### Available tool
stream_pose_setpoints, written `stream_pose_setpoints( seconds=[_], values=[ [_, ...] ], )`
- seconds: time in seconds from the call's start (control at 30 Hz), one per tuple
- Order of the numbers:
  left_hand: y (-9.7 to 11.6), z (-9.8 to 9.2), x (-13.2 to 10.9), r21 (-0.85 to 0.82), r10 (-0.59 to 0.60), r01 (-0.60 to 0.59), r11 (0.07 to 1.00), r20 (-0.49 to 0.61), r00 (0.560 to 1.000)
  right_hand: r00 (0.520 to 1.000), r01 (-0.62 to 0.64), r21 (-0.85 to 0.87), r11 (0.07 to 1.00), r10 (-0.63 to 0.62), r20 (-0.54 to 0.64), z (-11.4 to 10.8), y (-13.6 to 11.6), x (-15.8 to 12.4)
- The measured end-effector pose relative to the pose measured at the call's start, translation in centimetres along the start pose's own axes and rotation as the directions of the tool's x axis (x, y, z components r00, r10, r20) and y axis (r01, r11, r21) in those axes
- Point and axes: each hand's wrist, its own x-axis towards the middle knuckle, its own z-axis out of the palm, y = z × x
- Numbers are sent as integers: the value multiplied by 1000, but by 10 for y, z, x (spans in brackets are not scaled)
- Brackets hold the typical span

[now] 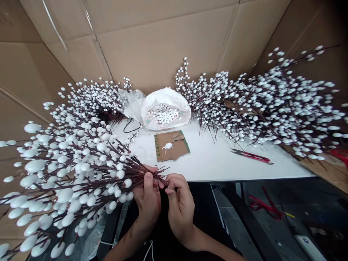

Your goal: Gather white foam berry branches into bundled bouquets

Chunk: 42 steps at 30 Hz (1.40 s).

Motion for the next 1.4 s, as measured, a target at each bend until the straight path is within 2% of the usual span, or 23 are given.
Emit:
stream_pose_setpoints(
  seconds=[0.17,0.43,0.53,0.63,0.73,0.83,0.93,1.17,1.4],
  values=[
    [1,0,0,56,27,-24,998,-42,999,989,-132,152,979,140,-37,11,-9,1],
    [-9,-2,1,81,26,-23,996,-32,999,940,-235,206,950,276,-200,21,-8,1],
    [-16,-5,0,115,38,-36,993,-18,999,917,-294,238,926,343,-205,20,-9,0],
    [-20,-9,0,244,104,-102,965,5,995,904,-335,252,908,385,-185,20,-10,-2],
    [-20,-12,1,340,179,-175,924,20,984,913,-328,184,927,361,-191,20,-9,-4],
    [-18,-15,2,364,210,-201,910,17,978,932,-267,85,960,280,-230,20,-6,-5],
    [-18,-16,3,381,234,-219,898,8,972,946,-217,56,975,224,-233,20,-6,-4],
    [-25,-16,5,425,273,-252,869,12,962,947,-244,52,968,250,-203,18,-6,1],
    [-17,-19,1,509,252,-250,824,67,965,982,-58,-85,995,42,-186,15,-8,0]
  ],
)
